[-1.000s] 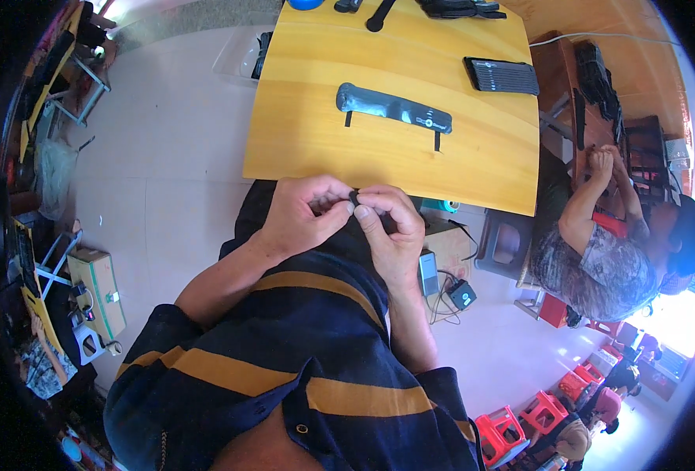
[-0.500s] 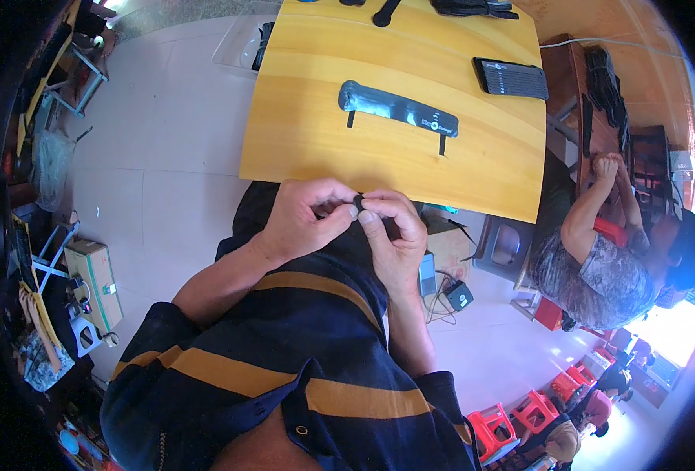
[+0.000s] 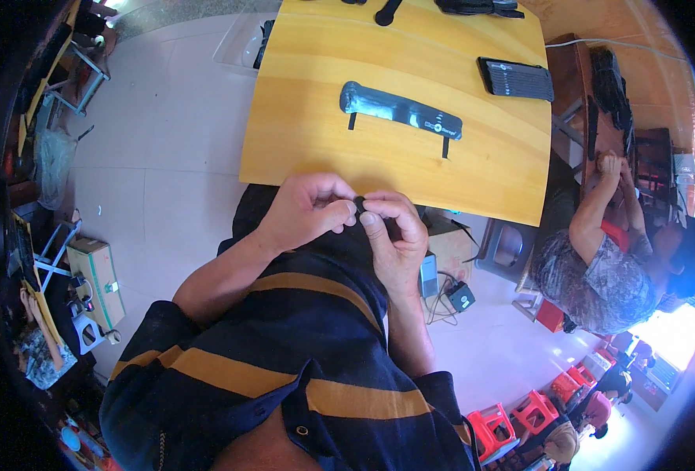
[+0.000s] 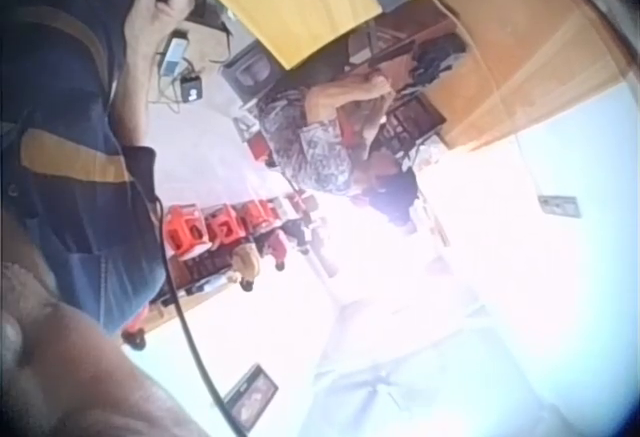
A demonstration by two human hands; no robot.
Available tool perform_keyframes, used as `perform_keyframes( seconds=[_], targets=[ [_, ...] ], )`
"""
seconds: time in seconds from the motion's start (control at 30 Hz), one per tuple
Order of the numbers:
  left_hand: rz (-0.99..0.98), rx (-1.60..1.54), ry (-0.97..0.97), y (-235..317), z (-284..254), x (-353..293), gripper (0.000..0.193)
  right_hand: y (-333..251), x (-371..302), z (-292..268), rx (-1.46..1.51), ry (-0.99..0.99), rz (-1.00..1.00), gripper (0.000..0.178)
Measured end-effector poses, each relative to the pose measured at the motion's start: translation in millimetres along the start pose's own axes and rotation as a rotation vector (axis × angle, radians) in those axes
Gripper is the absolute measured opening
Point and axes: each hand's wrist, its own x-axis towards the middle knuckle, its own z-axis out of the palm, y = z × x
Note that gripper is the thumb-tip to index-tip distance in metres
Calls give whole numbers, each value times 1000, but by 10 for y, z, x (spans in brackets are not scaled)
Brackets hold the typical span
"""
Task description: Assembling and securing black straps to a base component by hand.
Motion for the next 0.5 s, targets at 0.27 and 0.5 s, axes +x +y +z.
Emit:
perform_keyframes(
  seconds=[0.27,0.5],
  targets=[
    [-15,-128,-70,-58,-10,56,10,12,9,-27,8,-5,-12,13],
    [-44,-122,-73,-49,-2,61,11,-4,5,-29,-14,-8,-27,14]
  ],
)
